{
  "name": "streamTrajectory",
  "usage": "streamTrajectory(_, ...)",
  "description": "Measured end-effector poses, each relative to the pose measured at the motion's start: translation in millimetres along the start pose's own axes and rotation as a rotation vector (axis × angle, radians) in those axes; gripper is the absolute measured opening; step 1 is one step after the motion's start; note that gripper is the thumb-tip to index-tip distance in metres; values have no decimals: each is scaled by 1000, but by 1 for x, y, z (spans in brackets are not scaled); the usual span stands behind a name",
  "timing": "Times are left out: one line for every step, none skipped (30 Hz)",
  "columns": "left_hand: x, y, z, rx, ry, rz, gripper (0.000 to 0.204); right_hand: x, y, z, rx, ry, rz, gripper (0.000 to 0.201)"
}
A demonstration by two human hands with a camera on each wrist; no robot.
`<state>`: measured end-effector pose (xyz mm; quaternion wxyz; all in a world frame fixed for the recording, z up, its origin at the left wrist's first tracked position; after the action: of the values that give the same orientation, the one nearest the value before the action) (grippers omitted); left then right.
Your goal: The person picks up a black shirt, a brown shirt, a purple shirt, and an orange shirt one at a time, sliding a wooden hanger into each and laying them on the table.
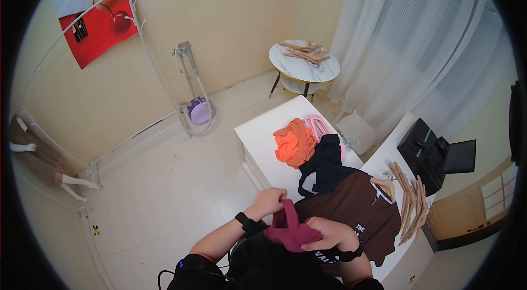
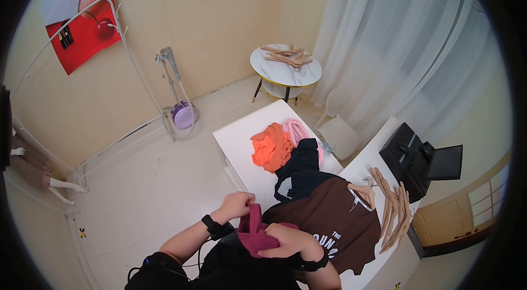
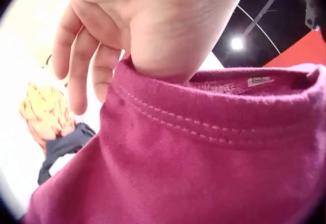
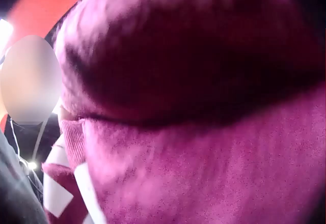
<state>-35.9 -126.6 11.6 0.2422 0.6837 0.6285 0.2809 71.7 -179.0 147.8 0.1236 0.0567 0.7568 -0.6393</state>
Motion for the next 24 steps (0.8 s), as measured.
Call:
streamTrajectory(-3, -14, -20, -27, 130, -59, 8, -4, 4, -10, 132, 47, 37, 15)
streamTrajectory(-8, -34, -37, -55, 259, -115, 7, -12, 23, -27, 199, 167, 129, 14)
streamTrajectory(-13, -63, -45, -299, 424, -107, 12, -22, 36, -41, 313, 252, 191, 13)
streamTrajectory(-20, -53, -76, -449, 571, -101, 19, -30, 54, -55, 431, 380, 202, 14)
streamTrajectory(-24, -37, -103, -447, 607, -85, 24, -37, 75, -67, 551, 508, 211, 16)
streamTrajectory(-26, -15, -124, -512, 627, -65, 24, -40, 90, -77, 576, 586, 262, 18)
streamTrajectory(-27, -2, -136, -578, 645, -44, 24, -44, 108, -87, 602, 665, 312, 19)
streamTrajectory(-26, 6, -138, -577, 658, 41, 24, -41, 135, -92, 505, 656, 371, 38)
streamTrajectory(-23, 16, -140, -577, 669, 129, 24, -34, 144, -90, 508, 669, 367, 38)
streamTrajectory(-22, 38, -143, -556, 608, 117, 23, -25, 128, -94, 175, 813, 264, 50)
streamTrajectory(-19, 58, -144, -453, 554, 167, 22, -17, 104, -91, -164, 943, 162, 62)
streamTrajectory(-17, 73, -140, -373, 526, 207, 20, 0, 85, -82, -226, 935, 103, 68)
streamTrajectory(-15, 87, -136, -295, 494, 247, 19, 16, 65, -75, -287, 928, 48, 76)
streamTrajectory(-12, 98, -133, -224, 430, 241, 17, 28, 55, -73, -167, 919, 7, 70)
streamTrajectory(-9, 102, -130, -234, 406, 258, 17, 37, 49, -71, -48, 908, -35, 64)
streamTrajectory(-9, 103, -133, -178, 432, 277, 17, 41, 51, -71, -45, 950, -10, 61)
streamTrajectory(-9, 104, -139, -122, 460, 297, 17, 44, 52, -73, -44, 992, 14, 58)
streamTrajectory(-10, 97, -147, -101, 483, 272, 16, 36, 42, -78, -104, 1157, -43, 48)
streamTrajectory(-11, 86, -153, -129, 513, 261, 17, 33, 40, -81, -235, 1232, 32, 47)
streamTrajectory(-13, 74, -160, -112, 550, 241, 18, 37, 52, -84, -284, 1214, 156, 46)
streamTrajectory(-16, 67, -171, -103, 583, 208, 18, 41, 70, -87, -329, 1192, 281, 45)
streamTrajectory(-20, 59, -183, -81, 644, 206, 19, 39, 84, -91, -326, 1219, 287, 45)
streamTrajectory(-23, 55, -198, -45, 689, 207, 19, 48, 119, -89, -363, 1087, 496, 45)
streamTrajectory(-24, 51, -212, -14, 737, 210, 20, 51, 149, -83, -392, 947, 701, 45)
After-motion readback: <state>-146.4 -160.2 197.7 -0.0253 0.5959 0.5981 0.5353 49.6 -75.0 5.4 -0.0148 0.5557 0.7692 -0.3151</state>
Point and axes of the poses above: each hand's wrist, its own x-axis towards the middle knuckle, its own z-axis out of the palm, y = z × x, the point moved 10 cm from there along x, towards the middle knuckle, and after that the axes turned 13 degrees about z, right-handed, at the moved point
